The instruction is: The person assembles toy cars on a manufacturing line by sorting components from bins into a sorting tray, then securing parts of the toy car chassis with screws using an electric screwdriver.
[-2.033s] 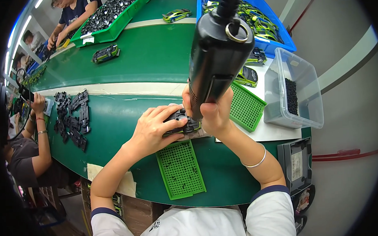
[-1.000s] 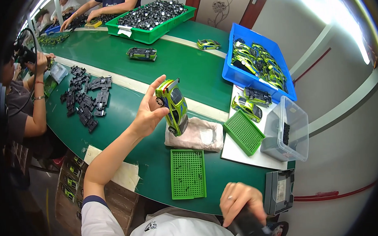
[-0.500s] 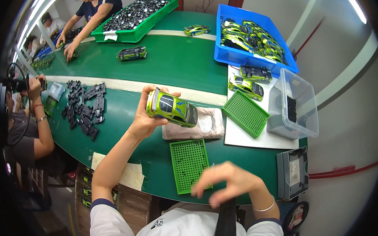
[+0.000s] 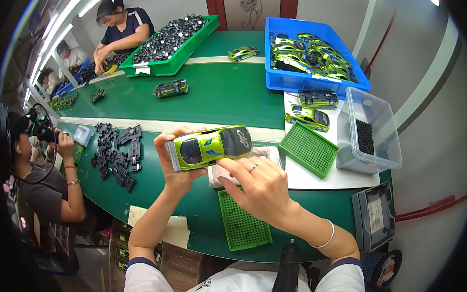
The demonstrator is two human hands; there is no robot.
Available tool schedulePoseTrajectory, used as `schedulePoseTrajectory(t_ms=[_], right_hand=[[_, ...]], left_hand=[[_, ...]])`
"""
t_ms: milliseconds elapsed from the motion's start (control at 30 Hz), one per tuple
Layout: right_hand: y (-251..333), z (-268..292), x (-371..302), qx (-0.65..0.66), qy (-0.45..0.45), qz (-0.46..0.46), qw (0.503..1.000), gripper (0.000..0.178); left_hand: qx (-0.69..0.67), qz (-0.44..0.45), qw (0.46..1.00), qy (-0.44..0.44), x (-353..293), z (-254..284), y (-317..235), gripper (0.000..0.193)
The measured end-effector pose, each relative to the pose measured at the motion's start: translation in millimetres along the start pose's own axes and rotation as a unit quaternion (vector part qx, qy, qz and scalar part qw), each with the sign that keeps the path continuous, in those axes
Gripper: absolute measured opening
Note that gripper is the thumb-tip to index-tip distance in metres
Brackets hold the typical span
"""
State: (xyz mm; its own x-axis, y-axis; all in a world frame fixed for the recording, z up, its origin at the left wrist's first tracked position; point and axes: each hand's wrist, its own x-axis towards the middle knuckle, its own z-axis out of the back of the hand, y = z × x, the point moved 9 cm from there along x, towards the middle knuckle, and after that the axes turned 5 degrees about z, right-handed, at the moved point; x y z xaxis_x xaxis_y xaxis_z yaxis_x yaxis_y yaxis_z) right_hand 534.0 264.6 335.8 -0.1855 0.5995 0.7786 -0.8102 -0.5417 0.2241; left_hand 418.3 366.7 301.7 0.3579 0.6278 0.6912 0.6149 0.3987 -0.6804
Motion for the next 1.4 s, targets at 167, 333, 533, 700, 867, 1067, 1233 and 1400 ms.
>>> schedulePoseTrajectory(t_ms=[167,333,533,700,867,1067,1233,1400], right_hand=[[3.2,-11.5,13.2,0.021,0.043,-0.021,0.999,0.035],[-21.8,-34.3,12.6,0.154,0.131,-0.040,0.979,0.030],[-34.8,-27.1,11.7,0.127,0.015,-0.009,0.992,0.037],[-26.3,-11.9,26.0,0.052,0.040,0.084,0.994,0.022],[-24.1,-23.9,13.6,0.044,0.053,0.151,0.986,0.015],[-34.7,-39.0,-2.8,-0.034,0.011,0.143,0.989,0.013],[-37.7,-52.3,-11.0,-0.046,0.033,0.140,0.988,0.011],[-45.8,-62.6,-11.9,0.017,0.062,0.114,0.991,0.015]], left_hand=[[0.053,-0.032,0.998,-0.006,2.0,7.9,-12.1,0.078],[0.092,-0.036,0.995,0.007,4.9,15.5,-10.9,0.078],[0.053,0.034,0.995,-0.079,-0.1,31.8,7.9,0.079],[-0.026,0.138,0.985,-0.102,-10.9,28.0,28.8,0.082],[-0.036,0.202,0.978,-0.050,-12.1,24.0,47.7,0.084],[0.393,-0.141,0.907,-0.057,3.4,22.8,-20.7,0.067],[0.576,-0.086,0.786,0.207,-12.1,-29.0,24.5,0.031],[0.593,-0.076,0.762,0.248,-19.6,-26.6,42.3,0.025]])
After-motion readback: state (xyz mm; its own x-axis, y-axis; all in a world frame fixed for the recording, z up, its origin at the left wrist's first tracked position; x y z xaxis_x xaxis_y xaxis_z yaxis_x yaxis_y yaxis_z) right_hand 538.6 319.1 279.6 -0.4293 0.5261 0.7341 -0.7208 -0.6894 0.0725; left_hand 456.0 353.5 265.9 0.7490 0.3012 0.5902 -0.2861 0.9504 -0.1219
